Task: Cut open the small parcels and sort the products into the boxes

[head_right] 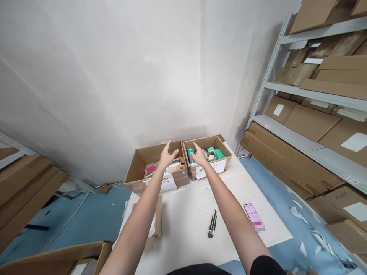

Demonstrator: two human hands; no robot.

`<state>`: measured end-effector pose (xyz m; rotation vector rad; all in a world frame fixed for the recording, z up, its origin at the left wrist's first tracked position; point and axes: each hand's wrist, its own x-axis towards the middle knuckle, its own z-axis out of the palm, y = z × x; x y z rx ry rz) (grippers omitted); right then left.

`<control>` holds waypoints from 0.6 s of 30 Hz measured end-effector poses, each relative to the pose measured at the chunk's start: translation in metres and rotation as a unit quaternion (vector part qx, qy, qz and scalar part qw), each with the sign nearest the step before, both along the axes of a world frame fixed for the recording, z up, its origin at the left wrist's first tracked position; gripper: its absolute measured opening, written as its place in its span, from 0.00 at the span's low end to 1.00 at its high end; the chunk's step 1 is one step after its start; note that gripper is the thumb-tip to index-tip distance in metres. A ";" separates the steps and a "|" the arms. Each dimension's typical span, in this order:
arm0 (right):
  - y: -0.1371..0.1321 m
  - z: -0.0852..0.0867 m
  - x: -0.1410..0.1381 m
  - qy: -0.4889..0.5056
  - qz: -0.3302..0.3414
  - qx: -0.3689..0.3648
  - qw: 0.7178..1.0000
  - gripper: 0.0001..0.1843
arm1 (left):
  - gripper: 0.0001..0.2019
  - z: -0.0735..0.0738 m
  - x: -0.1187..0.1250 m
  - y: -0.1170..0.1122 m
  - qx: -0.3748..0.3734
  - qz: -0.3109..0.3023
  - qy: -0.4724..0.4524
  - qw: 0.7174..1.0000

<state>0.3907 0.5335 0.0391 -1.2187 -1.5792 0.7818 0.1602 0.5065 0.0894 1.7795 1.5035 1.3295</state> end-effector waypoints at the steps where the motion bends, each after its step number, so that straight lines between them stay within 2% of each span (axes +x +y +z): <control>1: -0.012 -0.005 -0.008 -0.004 0.018 0.006 1.000 0.41 | 0.37 -0.006 -0.005 -0.014 0.001 0.008 0.003 1.000; 5: -0.060 -0.032 -0.046 -0.016 0.095 0.008 0.995 0.39 | 0.34 -0.038 -0.033 -0.078 -0.025 0.041 0.009 0.999; 8: -0.093 -0.058 -0.077 -0.026 0.145 -0.017 0.989 0.39 | 0.32 -0.071 -0.063 -0.128 -0.069 0.068 0.009 0.995; 11: -0.126 -0.084 -0.109 -0.048 0.184 -0.054 0.980 0.39 | 0.30 -0.108 -0.099 -0.176 -0.125 0.121 0.011 0.985; 14: -0.162 -0.108 -0.142 -0.072 0.209 -0.087 0.971 0.36 | 0.29 -0.144 -0.135 -0.219 -0.203 0.148 0.064 0.966; 18: -0.212 -0.143 -0.187 -0.118 0.245 -0.128 0.954 0.33 | 0.29 -0.185 -0.166 -0.272 -0.329 0.113 0.163 0.923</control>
